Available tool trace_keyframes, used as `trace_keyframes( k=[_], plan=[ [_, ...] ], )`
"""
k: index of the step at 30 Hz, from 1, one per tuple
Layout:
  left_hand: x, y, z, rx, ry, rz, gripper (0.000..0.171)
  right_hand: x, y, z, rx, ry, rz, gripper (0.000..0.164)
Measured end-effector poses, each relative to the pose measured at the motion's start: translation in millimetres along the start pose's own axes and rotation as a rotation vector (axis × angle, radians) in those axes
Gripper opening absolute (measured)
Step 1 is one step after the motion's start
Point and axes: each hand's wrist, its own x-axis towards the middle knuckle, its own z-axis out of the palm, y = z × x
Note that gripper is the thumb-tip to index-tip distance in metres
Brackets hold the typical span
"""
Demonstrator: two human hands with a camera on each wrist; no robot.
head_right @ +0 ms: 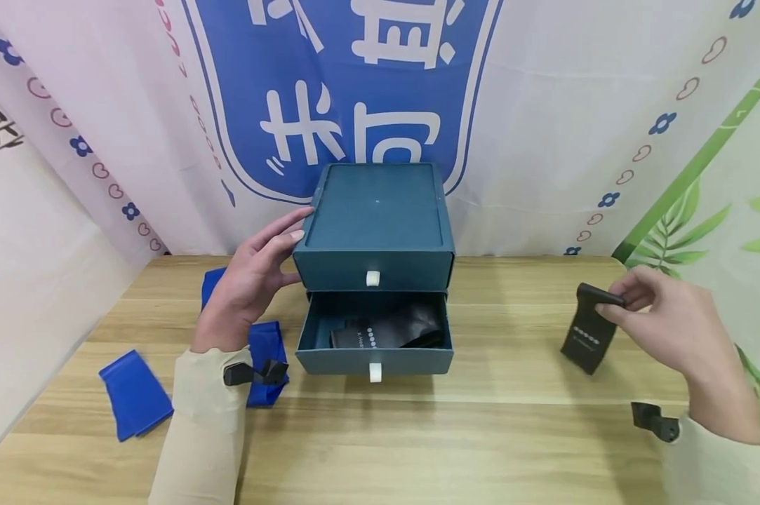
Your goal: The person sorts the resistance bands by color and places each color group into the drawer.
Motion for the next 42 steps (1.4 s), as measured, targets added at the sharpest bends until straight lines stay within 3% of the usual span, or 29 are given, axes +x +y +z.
trace_keyframes(
  k=[10,17,25,32,37,42],
  plan=[
    [1.4,-0.5,-0.1,-0.003,-0.002,-0.001,0.046,-8,-59,5,0.272,0.005,-0.001,0.024],
    [1.2,-0.2,-1.9,-0.007,0.001,-0.002,0.046,-11,-101,7,0.616,0.097,-0.115,0.022],
    [0.7,-1.6,-2.6,-0.018,-0.019,-0.006,0.046,-19,-138,9,1.138,0.168,-0.27,0.025],
    [0.9,1.0,-3.7,-0.008,-0.022,0.005,0.046,-21,-174,10,1.176,0.162,-0.301,0.021],
    [-1.5,-1.3,-5.9,-0.004,-0.021,0.003,0.046,-23,-204,21,1.12,0.137,-0.362,0.022],
    [-1.7,-2.0,-4.4,-0.006,-0.029,0.006,0.046,-26,-228,35,0.987,0.112,-0.426,0.018]
  ],
)
